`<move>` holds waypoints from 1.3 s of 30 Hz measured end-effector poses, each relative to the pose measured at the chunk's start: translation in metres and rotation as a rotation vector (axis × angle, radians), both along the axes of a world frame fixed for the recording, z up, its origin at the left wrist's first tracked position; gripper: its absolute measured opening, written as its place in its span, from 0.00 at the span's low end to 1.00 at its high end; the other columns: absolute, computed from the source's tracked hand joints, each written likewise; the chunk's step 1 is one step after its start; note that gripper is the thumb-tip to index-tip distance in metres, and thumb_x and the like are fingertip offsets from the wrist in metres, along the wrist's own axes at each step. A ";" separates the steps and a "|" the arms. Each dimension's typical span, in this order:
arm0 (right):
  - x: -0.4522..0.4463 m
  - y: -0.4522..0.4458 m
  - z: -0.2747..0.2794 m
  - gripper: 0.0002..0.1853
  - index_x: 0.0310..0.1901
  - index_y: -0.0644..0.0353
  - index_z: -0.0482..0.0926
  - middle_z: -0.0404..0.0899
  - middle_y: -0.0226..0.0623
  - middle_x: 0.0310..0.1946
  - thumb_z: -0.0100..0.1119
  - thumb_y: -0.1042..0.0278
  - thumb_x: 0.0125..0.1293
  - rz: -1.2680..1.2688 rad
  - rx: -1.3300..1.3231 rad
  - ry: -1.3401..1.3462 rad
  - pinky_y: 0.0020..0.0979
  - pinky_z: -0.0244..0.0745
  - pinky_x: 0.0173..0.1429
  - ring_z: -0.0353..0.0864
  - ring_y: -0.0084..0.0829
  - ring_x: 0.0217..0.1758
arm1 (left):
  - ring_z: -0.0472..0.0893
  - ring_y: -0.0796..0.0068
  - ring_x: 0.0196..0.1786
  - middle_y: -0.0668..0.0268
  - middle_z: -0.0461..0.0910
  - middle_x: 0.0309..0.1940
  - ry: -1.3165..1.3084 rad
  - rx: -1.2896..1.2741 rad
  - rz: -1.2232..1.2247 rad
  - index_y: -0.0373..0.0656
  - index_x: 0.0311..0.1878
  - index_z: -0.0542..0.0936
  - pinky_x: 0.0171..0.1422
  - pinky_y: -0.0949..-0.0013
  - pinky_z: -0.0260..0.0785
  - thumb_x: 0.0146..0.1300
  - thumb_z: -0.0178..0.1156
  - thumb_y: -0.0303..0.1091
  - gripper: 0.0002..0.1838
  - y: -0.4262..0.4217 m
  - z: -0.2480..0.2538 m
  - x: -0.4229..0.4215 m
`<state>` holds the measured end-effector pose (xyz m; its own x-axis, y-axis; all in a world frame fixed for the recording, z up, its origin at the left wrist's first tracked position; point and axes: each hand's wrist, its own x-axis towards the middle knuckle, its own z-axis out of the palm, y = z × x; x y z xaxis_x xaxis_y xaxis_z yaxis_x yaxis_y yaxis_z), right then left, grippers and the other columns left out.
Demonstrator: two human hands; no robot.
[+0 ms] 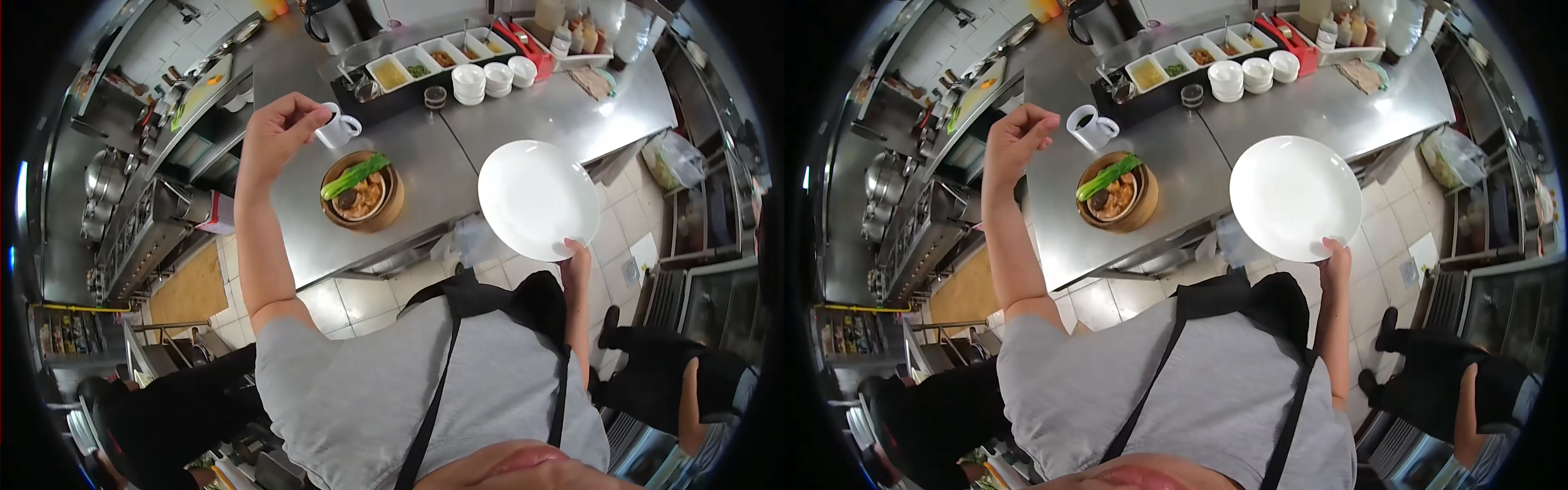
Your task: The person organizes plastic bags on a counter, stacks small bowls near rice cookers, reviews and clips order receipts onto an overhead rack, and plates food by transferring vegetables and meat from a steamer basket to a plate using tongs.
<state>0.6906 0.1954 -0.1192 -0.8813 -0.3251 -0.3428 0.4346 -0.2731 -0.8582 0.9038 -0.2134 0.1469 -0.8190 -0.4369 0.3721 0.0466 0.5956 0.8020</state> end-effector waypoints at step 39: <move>-0.409 -0.015 0.006 0.10 0.43 0.65 0.74 0.75 0.31 0.28 0.48 0.68 0.66 0.342 0.717 0.594 0.21 0.67 0.26 0.71 0.17 0.24 | 0.79 0.73 0.26 0.63 0.80 0.26 -1.193 0.045 0.675 0.41 0.29 0.82 0.33 0.64 0.72 0.40 0.69 0.46 0.18 -0.348 -0.155 -0.289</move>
